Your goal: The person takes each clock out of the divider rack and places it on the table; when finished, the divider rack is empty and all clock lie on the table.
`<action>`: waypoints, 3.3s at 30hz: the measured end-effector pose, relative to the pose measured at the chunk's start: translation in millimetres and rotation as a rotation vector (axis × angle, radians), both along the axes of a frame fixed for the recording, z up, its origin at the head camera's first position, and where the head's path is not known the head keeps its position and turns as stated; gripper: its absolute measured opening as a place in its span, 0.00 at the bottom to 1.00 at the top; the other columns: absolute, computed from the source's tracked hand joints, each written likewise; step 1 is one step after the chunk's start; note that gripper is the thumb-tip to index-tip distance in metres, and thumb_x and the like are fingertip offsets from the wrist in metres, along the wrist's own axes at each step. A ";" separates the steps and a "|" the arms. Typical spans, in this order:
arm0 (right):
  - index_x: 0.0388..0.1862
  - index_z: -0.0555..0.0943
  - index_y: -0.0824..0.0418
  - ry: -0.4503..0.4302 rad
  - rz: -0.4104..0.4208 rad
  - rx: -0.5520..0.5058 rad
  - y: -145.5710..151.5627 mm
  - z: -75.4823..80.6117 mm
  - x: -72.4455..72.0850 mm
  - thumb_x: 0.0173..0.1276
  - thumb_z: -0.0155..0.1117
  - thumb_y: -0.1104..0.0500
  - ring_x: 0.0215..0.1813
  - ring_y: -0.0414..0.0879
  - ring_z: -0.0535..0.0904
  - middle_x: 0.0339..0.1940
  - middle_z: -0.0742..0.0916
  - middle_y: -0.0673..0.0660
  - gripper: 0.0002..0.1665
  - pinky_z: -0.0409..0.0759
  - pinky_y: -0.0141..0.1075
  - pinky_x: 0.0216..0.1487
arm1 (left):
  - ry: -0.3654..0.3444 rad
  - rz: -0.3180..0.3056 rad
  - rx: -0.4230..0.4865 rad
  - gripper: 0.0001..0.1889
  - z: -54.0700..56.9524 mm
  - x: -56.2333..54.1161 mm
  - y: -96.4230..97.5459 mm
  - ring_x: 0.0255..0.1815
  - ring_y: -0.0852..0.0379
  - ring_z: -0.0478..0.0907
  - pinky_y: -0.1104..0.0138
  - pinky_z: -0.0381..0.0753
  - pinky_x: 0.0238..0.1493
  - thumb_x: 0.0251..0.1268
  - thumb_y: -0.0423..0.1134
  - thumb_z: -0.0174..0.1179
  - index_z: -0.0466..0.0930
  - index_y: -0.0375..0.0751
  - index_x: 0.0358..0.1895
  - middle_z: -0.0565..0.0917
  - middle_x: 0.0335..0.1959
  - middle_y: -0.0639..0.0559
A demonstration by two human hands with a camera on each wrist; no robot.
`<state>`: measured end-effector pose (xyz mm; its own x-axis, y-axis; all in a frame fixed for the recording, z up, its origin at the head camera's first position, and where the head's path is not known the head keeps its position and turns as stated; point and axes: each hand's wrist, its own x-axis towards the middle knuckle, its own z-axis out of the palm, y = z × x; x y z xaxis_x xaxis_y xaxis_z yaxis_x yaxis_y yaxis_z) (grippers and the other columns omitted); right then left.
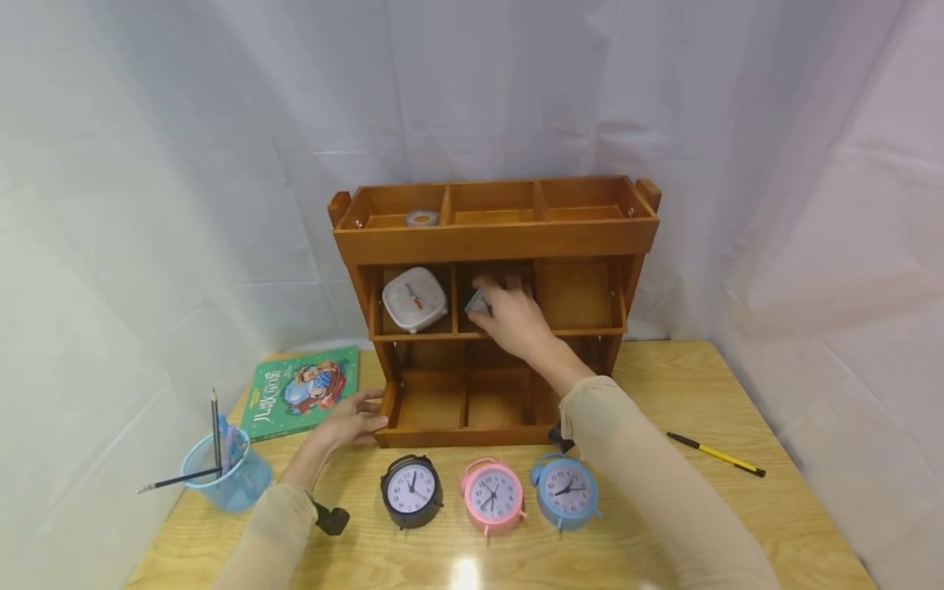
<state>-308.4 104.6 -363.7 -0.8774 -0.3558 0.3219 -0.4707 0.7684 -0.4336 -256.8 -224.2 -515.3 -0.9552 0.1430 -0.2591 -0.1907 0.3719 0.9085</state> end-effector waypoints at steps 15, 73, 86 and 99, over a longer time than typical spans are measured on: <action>0.80 0.69 0.55 -0.097 0.045 -0.085 -2.4 -1.9 2.6 0.75 0.69 0.59 0.39 0.50 0.81 0.53 0.88 0.62 0.37 0.78 0.41 0.37 | 0.001 -0.009 0.002 0.34 0.4 2.3 -3.8 0.60 0.40 0.83 0.50 0.90 0.52 0.74 0.29 0.63 0.63 0.32 0.79 0.72 0.70 0.22; 0.73 0.73 0.53 -0.950 0.287 -0.844 112.2 -11.8 70.9 0.82 0.58 0.64 0.56 0.53 0.85 0.63 0.78 0.59 0.24 0.90 0.49 0.56 | -0.016 -0.030 0.021 0.35 5.2 9.1 -8.5 0.66 0.31 0.79 0.50 0.90 0.55 0.76 0.32 0.62 0.60 0.34 0.81 0.69 0.73 0.24; 0.74 0.76 0.50 -0.985 0.465 -0.645 162.9 -44.6 72.1 0.82 0.55 0.66 0.55 0.54 0.87 0.59 0.81 0.58 0.25 0.90 0.55 0.55 | -0.019 -0.024 0.033 0.35 4.8 11.7 -7.6 0.66 0.31 0.80 0.50 0.90 0.55 0.76 0.31 0.62 0.59 0.34 0.81 0.69 0.74 0.24; 0.76 0.69 0.66 -1.061 0.401 -0.435 219.6 -83.3 75.3 0.80 0.59 0.66 0.51 0.53 0.89 0.54 0.85 0.63 0.28 0.91 0.52 0.51 | -0.027 -0.015 0.033 0.35 2.4 9.2 -10.4 0.64 0.36 0.82 0.55 0.91 0.52 0.76 0.32 0.63 0.59 0.35 0.82 0.69 0.74 0.24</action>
<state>-233.1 324.1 -447.0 -0.6299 -0.7034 -0.3292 0.1039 0.3438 -0.9333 -247.7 -234.6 -512.9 -0.9455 0.1663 -0.2798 -0.2101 0.3450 0.9148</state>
